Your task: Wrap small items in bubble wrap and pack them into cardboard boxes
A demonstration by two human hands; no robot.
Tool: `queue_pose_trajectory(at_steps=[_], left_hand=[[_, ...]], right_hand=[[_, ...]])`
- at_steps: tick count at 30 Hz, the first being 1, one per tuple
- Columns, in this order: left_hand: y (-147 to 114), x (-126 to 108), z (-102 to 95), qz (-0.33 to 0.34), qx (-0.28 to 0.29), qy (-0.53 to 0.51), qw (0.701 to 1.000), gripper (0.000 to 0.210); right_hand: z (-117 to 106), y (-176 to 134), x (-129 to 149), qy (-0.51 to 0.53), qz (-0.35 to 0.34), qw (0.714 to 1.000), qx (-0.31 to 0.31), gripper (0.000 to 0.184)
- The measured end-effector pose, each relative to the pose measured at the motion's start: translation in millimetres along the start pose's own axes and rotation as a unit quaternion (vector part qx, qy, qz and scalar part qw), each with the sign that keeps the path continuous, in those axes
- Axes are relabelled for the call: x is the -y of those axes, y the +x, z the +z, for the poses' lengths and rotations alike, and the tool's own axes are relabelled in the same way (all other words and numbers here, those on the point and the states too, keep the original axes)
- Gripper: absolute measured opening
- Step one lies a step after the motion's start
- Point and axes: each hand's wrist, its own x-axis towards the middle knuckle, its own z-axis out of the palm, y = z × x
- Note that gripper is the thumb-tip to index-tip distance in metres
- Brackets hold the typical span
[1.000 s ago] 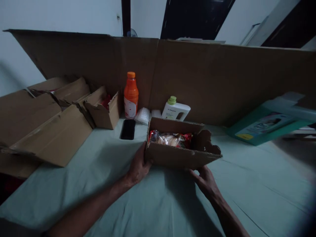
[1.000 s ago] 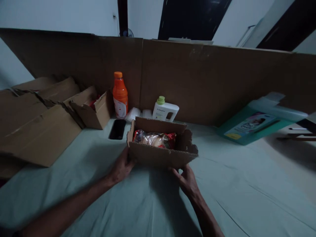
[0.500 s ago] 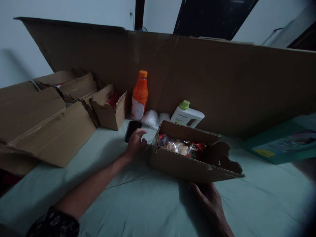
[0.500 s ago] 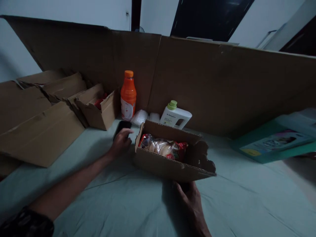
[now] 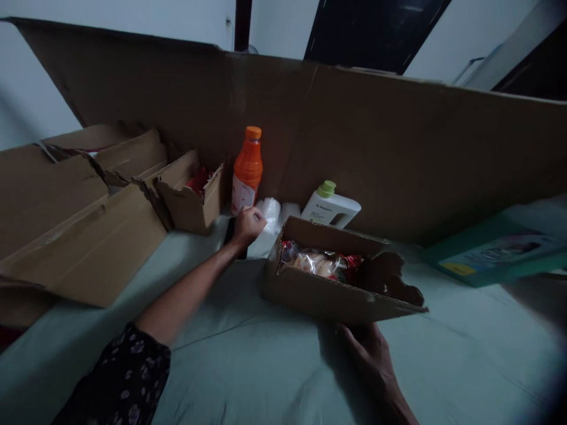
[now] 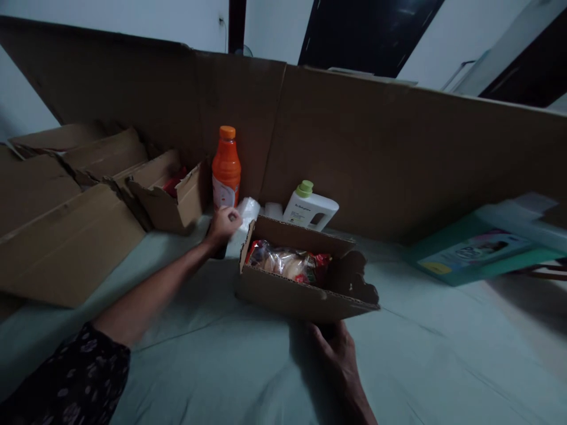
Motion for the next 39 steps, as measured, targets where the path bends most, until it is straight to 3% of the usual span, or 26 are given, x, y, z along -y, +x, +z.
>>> queue_pose_trajectory(at_steps=[4, 8, 13, 14, 16, 18, 20, 25, 28, 30, 35, 39], left_hand=[[-56, 4, -50.3, -0.017, 0.001, -0.105, 0.994, 0.004], [-141, 16, -88.6, -0.053, -0.003, -0.19, 0.98, 0.016], [-239, 29, -104.3, -0.125, 0.002, -0.254, 0.959, 0.041], [-252, 31, -103.4, -0.137, 0.011, -0.263, 0.955, 0.048], [-270, 35, -98.5, -0.152, 0.033, -0.271, 0.95, 0.062], [-278, 38, -91.5, -0.155, 0.055, -0.266, 0.95, 0.075], [-280, 39, -85.0, -0.151, 0.075, -0.253, 0.953, 0.084], [-278, 38, -81.2, -0.145, 0.102, -0.229, 0.957, 0.082], [-281, 38, -84.5, -0.161, 0.118, -0.252, 0.947, 0.075], [-286, 39, -87.5, -0.181, 0.132, -0.28, 0.933, 0.071], [-291, 46, -103.8, -0.21, 0.126, -0.335, 0.91, 0.064], [-279, 50, -129.8, -0.185, 0.049, -0.349, 0.917, 0.065]], right_hand=[[2, 4, 11, -0.023, -0.026, 0.999, 0.004, 0.047], [2, 0, 28, -0.007, -0.03, 0.999, 0.007, 0.052], [-3, -50, 34, -0.005, -0.015, 0.995, -0.099, 0.066], [-2, -66, 36, 0.013, -0.017, 0.995, -0.094, 0.062], [5, -98, 44, 0.076, -0.006, 0.997, -0.016, 0.057], [19, -124, 56, 0.132, 0.023, 0.988, 0.083, 0.06], [37, -138, 68, 0.145, 0.046, 0.979, 0.135, 0.07], [78, -135, 86, 0.067, 0.014, 0.99, 0.121, 0.084], [95, -131, 86, 0.002, -0.033, 0.993, 0.111, 0.079], [103, -133, 88, 0.014, -0.04, 0.993, 0.114, 0.074], [98, -146, 107, 0.114, -0.054, 0.987, 0.096, 0.064], [70, -148, 134, 0.031, -0.148, 0.987, 0.055, 0.049]])
